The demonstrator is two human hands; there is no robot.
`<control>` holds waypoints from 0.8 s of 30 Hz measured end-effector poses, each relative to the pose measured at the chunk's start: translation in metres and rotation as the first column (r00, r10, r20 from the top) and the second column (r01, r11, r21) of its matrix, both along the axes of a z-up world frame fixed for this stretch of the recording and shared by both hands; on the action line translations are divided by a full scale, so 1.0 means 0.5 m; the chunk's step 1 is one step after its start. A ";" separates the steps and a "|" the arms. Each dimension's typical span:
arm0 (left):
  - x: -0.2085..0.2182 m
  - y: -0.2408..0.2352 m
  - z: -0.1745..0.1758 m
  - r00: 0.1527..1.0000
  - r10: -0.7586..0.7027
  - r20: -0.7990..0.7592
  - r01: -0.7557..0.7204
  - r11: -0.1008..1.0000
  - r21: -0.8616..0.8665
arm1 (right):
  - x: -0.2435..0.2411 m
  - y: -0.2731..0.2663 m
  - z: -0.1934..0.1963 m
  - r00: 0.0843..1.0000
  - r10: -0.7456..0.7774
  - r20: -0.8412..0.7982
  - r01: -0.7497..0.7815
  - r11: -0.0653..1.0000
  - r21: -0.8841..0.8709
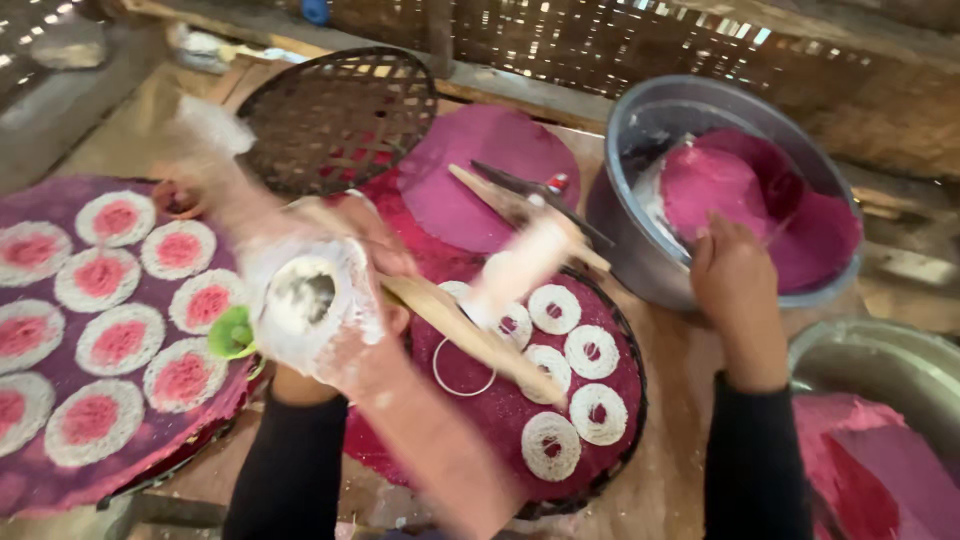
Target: The person applies a white paste to small wooden frames, presses them into trays containing circular patterns of snacks to lift and transfer the snacks, and applies a red paste or liquid using a small brush-like tool to the center of the snacks. The person handles the snacks individually and in groups using the wooden tools, and also manipulates pink dough-like material from a large bowl.
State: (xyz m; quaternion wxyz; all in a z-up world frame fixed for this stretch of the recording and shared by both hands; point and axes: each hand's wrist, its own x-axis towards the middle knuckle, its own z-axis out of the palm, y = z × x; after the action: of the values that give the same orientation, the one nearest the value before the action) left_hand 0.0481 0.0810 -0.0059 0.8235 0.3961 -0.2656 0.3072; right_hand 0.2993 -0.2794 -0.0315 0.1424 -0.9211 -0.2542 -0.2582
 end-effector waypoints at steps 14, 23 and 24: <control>0.053 -0.087 -0.103 0.891 -0.297 -0.345 0.242 0.951 -0.193 | -0.363 -0.047 -0.232 0.165 0.947 -0.277 0.554 0.143 0.820; 0.001 -0.123 -0.131 0.616 0.788 0.005 -0.152 0.113 0.982 | -0.403 -0.024 -0.065 0.488 0.806 -0.336 0.280 0.220 0.934; -0.009 -0.132 -0.117 0.656 0.753 0.051 -0.198 0.107 0.974 | -0.412 -0.016 -0.050 0.493 0.802 -0.337 0.220 0.259 0.940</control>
State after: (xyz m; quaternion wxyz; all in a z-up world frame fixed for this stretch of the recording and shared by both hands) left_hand 0.0434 0.0152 -0.0642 0.3117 0.9172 -0.0323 0.2459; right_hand 0.0932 -0.2873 -0.0567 0.7869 -0.5803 -0.1608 0.1350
